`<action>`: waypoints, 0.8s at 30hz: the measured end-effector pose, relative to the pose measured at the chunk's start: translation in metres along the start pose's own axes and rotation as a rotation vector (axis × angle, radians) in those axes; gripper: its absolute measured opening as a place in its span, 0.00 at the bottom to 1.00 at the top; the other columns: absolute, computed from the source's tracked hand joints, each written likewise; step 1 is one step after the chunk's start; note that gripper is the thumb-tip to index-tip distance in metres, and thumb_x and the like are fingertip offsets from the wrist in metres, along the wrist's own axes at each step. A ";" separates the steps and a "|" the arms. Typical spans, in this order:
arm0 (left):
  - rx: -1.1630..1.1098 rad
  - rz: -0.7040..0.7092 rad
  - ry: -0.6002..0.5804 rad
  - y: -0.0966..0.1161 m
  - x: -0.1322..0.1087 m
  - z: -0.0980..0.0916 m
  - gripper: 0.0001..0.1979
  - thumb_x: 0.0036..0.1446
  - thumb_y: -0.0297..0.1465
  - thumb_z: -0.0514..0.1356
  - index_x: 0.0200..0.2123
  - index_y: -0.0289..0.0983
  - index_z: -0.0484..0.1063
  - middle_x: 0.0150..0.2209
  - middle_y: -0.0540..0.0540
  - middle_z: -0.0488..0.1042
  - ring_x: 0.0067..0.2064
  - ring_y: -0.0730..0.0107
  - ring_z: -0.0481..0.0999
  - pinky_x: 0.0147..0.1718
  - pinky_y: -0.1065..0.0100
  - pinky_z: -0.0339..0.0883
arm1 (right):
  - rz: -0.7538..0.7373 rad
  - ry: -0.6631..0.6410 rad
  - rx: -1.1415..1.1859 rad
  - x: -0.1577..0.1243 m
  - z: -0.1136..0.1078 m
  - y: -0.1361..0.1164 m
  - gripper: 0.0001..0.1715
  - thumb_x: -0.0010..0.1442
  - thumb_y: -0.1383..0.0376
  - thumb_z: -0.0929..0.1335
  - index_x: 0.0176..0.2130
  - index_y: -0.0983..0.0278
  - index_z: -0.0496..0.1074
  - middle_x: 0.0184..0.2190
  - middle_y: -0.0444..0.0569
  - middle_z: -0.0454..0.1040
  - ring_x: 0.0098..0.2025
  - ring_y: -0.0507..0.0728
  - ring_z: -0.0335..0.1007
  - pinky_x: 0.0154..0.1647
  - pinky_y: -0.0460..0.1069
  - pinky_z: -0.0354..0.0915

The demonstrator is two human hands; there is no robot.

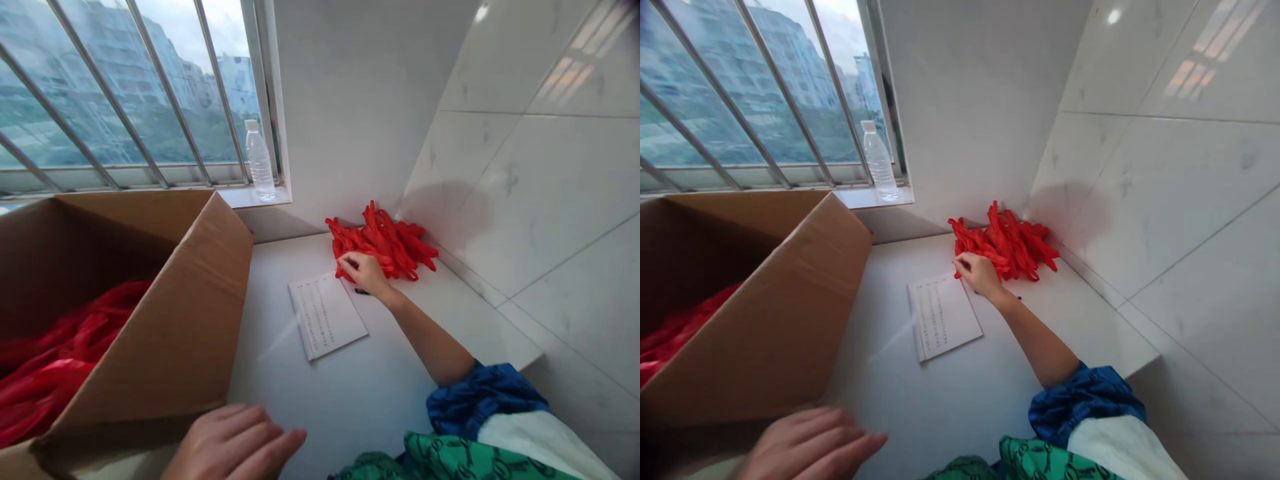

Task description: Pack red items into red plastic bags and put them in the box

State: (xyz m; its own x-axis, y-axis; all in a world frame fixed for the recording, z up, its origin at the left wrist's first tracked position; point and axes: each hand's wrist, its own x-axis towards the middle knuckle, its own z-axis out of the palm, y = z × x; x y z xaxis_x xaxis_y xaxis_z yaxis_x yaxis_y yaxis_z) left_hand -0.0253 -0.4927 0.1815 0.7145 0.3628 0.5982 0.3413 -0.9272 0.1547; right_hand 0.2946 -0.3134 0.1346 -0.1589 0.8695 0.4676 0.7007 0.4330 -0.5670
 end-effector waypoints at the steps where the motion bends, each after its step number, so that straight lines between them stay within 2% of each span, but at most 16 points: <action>1: -0.034 0.013 -0.036 -0.002 0.003 0.017 0.12 0.66 0.26 0.52 0.47 0.39 0.73 0.25 0.50 0.74 0.25 0.74 0.71 0.25 0.72 0.62 | 0.056 0.003 -0.084 0.012 0.001 0.003 0.16 0.68 0.59 0.61 0.43 0.60 0.76 0.39 0.46 0.80 0.41 0.54 0.75 0.43 0.47 0.65; 3: -0.085 -0.010 -0.094 -0.008 0.007 0.048 0.12 0.64 0.22 0.53 0.46 0.37 0.72 0.25 0.50 0.74 0.25 0.73 0.71 0.24 0.71 0.58 | 0.197 -0.035 -0.277 0.032 0.008 0.009 0.17 0.68 0.57 0.61 0.46 0.60 0.75 0.44 0.49 0.79 0.45 0.56 0.75 0.46 0.49 0.65; 5: -0.101 -0.026 -0.144 -0.013 0.009 0.074 0.12 0.63 0.22 0.53 0.45 0.38 0.72 0.26 0.50 0.75 0.26 0.72 0.73 0.24 0.70 0.58 | 0.318 -0.060 -0.402 0.046 0.019 0.015 0.22 0.66 0.52 0.63 0.48 0.64 0.75 0.47 0.57 0.78 0.48 0.62 0.74 0.48 0.52 0.64; 7: -0.112 -0.024 -0.195 -0.016 0.009 0.091 0.12 0.63 0.23 0.52 0.45 0.39 0.72 0.26 0.50 0.76 0.26 0.71 0.74 0.25 0.70 0.59 | 0.392 -0.047 -0.446 0.054 0.030 0.021 0.29 0.64 0.49 0.65 0.48 0.71 0.75 0.47 0.67 0.76 0.51 0.68 0.72 0.50 0.57 0.64; 9: -0.128 -0.039 -0.225 -0.018 0.005 0.102 0.12 0.64 0.23 0.52 0.45 0.39 0.72 0.27 0.50 0.77 0.27 0.71 0.75 0.26 0.70 0.60 | 0.444 -0.040 -0.472 0.057 0.039 0.027 0.32 0.60 0.48 0.68 0.47 0.74 0.76 0.49 0.72 0.73 0.54 0.72 0.69 0.51 0.59 0.63; 11: -0.147 -0.070 -0.234 -0.018 -0.001 0.110 0.13 0.64 0.23 0.51 0.45 0.39 0.73 0.29 0.50 0.78 0.28 0.70 0.76 0.26 0.70 0.61 | 0.471 -0.048 -0.471 0.057 0.042 0.033 0.28 0.57 0.51 0.72 0.45 0.72 0.77 0.51 0.72 0.72 0.56 0.73 0.67 0.52 0.60 0.63; 14: -0.163 -0.130 -0.233 -0.019 -0.012 0.117 0.13 0.63 0.24 0.52 0.44 0.39 0.74 0.30 0.48 0.79 0.29 0.70 0.78 0.27 0.70 0.63 | 0.469 -0.062 -0.410 0.055 0.034 0.040 0.14 0.59 0.59 0.71 0.38 0.67 0.79 0.48 0.65 0.76 0.53 0.69 0.71 0.51 0.57 0.64; 15: -0.170 -0.157 -0.232 -0.020 -0.016 0.118 0.13 0.63 0.25 0.52 0.43 0.39 0.75 0.30 0.48 0.80 0.29 0.70 0.79 0.27 0.71 0.64 | 0.458 -0.058 -0.375 0.055 0.028 0.041 0.12 0.60 0.61 0.69 0.37 0.66 0.79 0.45 0.62 0.78 0.51 0.67 0.73 0.50 0.56 0.65; 17: -0.201 -0.229 -0.238 -0.023 -0.022 0.118 0.13 0.63 0.26 0.52 0.43 0.39 0.76 0.32 0.47 0.80 0.30 0.69 0.79 0.29 0.71 0.66 | 0.418 -0.035 -0.291 0.055 0.014 0.041 0.14 0.64 0.61 0.65 0.36 0.63 0.79 0.43 0.58 0.79 0.49 0.63 0.74 0.49 0.55 0.65; 20: -0.327 -0.411 -0.252 -0.030 -0.023 0.114 0.12 0.64 0.30 0.53 0.44 0.40 0.77 0.33 0.47 0.81 0.31 0.70 0.79 0.33 0.71 0.68 | 0.331 0.005 -0.152 0.053 -0.008 0.035 0.16 0.67 0.58 0.61 0.42 0.60 0.76 0.46 0.51 0.79 0.49 0.58 0.74 0.51 0.52 0.65; 22: -0.478 -0.594 -0.207 -0.037 -0.016 0.113 0.12 0.65 0.34 0.54 0.43 0.40 0.77 0.32 0.46 0.80 0.30 0.70 0.78 0.32 0.72 0.68 | 0.306 0.018 0.139 0.047 -0.018 0.028 0.17 0.67 0.57 0.60 0.46 0.57 0.74 0.47 0.47 0.79 0.48 0.55 0.75 0.50 0.50 0.67; 24: -0.670 -0.793 -0.075 -0.046 -0.003 0.114 0.15 0.65 0.39 0.55 0.45 0.38 0.76 0.35 0.45 0.79 0.32 0.70 0.77 0.31 0.71 0.69 | 0.330 0.014 0.618 0.039 -0.022 0.019 0.15 0.65 0.57 0.61 0.44 0.57 0.73 0.45 0.46 0.79 0.47 0.55 0.75 0.49 0.50 0.69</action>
State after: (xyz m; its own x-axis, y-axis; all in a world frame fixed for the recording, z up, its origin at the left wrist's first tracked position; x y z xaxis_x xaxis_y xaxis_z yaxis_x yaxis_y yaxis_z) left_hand 0.0263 -0.4405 0.0832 0.4770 0.8746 0.0871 0.3372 -0.2736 0.9008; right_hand 0.3167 -0.2761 0.1572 0.0060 0.9774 0.2113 0.1861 0.2066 -0.9606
